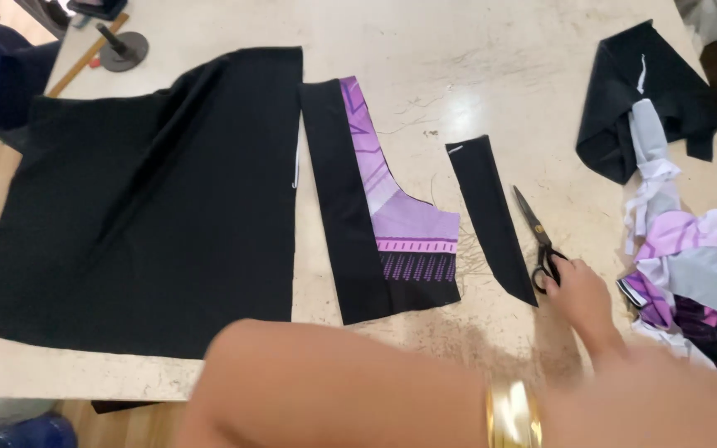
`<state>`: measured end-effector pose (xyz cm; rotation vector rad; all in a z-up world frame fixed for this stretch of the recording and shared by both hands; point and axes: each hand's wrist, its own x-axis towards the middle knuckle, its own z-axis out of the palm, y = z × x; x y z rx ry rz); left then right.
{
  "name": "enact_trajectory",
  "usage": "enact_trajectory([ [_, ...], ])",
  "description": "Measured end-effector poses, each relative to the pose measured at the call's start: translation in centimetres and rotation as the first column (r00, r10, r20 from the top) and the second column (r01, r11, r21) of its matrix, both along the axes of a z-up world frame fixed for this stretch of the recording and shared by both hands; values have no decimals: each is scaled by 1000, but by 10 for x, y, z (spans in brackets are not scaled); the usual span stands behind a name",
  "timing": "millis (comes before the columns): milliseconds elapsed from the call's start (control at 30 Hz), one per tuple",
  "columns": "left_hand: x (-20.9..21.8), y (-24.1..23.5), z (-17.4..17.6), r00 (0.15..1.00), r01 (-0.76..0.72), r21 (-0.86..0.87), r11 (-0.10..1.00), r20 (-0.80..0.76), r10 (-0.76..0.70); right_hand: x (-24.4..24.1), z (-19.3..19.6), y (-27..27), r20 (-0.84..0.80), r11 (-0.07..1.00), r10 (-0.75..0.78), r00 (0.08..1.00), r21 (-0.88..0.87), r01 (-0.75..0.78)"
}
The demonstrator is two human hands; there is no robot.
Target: Cutting fabric along a printed pattern using scissors, folding the pieces, and tying them into a bundle
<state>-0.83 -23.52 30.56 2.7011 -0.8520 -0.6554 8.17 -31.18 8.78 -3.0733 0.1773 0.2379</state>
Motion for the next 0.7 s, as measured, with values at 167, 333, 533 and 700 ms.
enact_trajectory([
  [167, 110, 60, -142, 998, 34, 207, 978, 53, -46, -13, -28, -51, -262, 840, -262, 929, 413, 353],
  [333, 142, 81, -244, 950, -268, 56, 962, 181, 254, -43, -46, -72, -411, 242, -305, 859, 839, 488],
  [533, 140, 96, -286, 921, -367, -13, 930, 137, 365, -112, -51, -63, -486, 234, -119, 866, 834, 500],
  [700, 146, 93, -346, 884, -349, -120, 929, 288, 369, -149, -91, -65, -356, 192, -123, 926, 907, 374],
])
